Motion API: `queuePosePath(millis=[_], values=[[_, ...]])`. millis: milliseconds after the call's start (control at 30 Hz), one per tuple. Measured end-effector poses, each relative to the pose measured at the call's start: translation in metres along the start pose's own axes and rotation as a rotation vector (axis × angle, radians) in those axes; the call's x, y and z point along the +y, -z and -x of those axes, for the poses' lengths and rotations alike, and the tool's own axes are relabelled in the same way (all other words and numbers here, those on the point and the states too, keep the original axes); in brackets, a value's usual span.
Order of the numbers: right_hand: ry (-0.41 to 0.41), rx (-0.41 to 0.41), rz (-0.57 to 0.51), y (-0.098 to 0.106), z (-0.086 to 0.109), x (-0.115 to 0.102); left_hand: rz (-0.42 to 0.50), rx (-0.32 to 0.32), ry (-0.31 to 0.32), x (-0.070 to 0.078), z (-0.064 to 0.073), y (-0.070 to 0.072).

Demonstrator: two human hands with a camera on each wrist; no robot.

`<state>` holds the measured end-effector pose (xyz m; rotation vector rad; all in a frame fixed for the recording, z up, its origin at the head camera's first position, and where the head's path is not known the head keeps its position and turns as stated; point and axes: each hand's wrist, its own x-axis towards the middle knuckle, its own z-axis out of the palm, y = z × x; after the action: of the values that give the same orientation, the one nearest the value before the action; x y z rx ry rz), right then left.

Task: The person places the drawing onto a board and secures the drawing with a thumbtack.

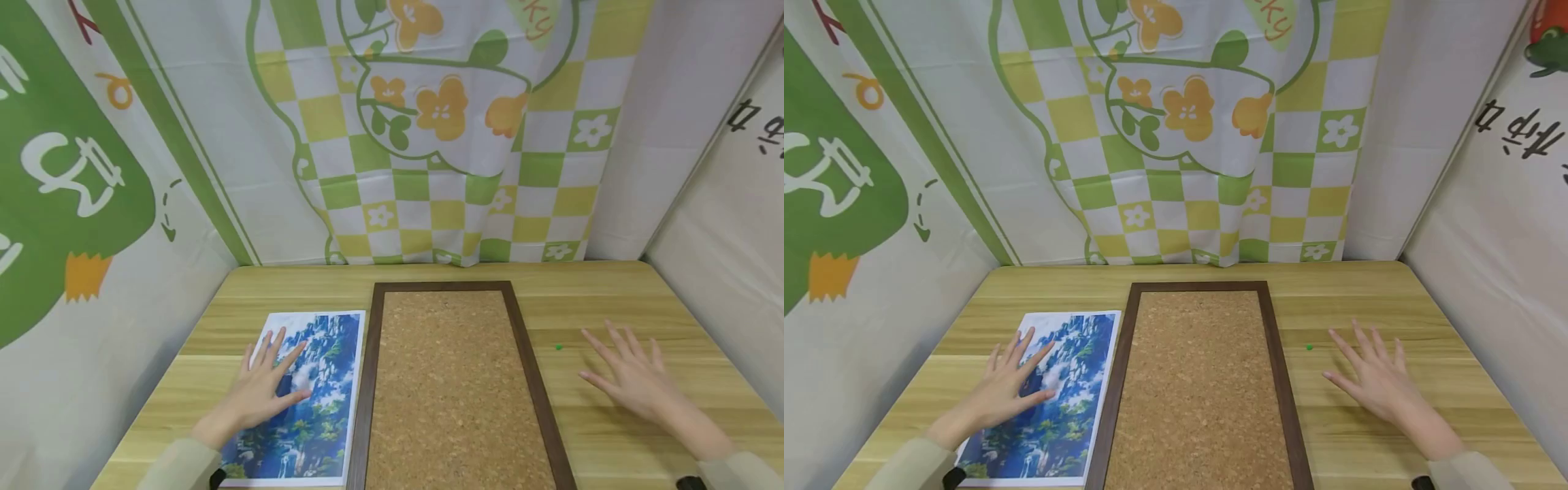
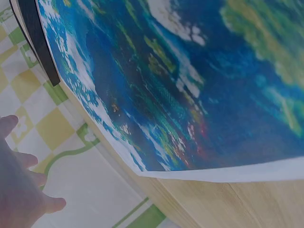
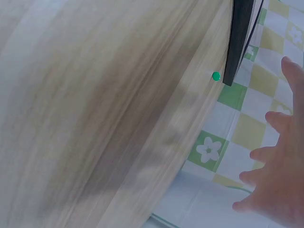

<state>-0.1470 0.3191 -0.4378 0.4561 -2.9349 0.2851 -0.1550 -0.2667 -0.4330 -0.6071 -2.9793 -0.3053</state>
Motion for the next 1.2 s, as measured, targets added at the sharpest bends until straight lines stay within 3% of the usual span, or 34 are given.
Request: queuePosePath(millis=[200, 600, 933, 1200], values=[[0.047, 0.018, -0.024, -0.001, -0.003, -0.004, 0.025, 0.026, 0.015, -0.007, 0.003, 0.002], [0.103, 0.011, -0.215, -0.004, -0.005, -0.021, 0.124, 0.055, 0.084, -0.020, 0.013, 0.007], [0.075, -0.059, -0.386, -0.013, -0.006, -0.035, 0.167, 0.099, 0.097, -0.031, 0.021, 0.006], [0.101, -0.068, -0.514, -0.022, -0.007, -0.043, 0.284, 0.058, 0.167, -0.039, 0.028, 0.004]])
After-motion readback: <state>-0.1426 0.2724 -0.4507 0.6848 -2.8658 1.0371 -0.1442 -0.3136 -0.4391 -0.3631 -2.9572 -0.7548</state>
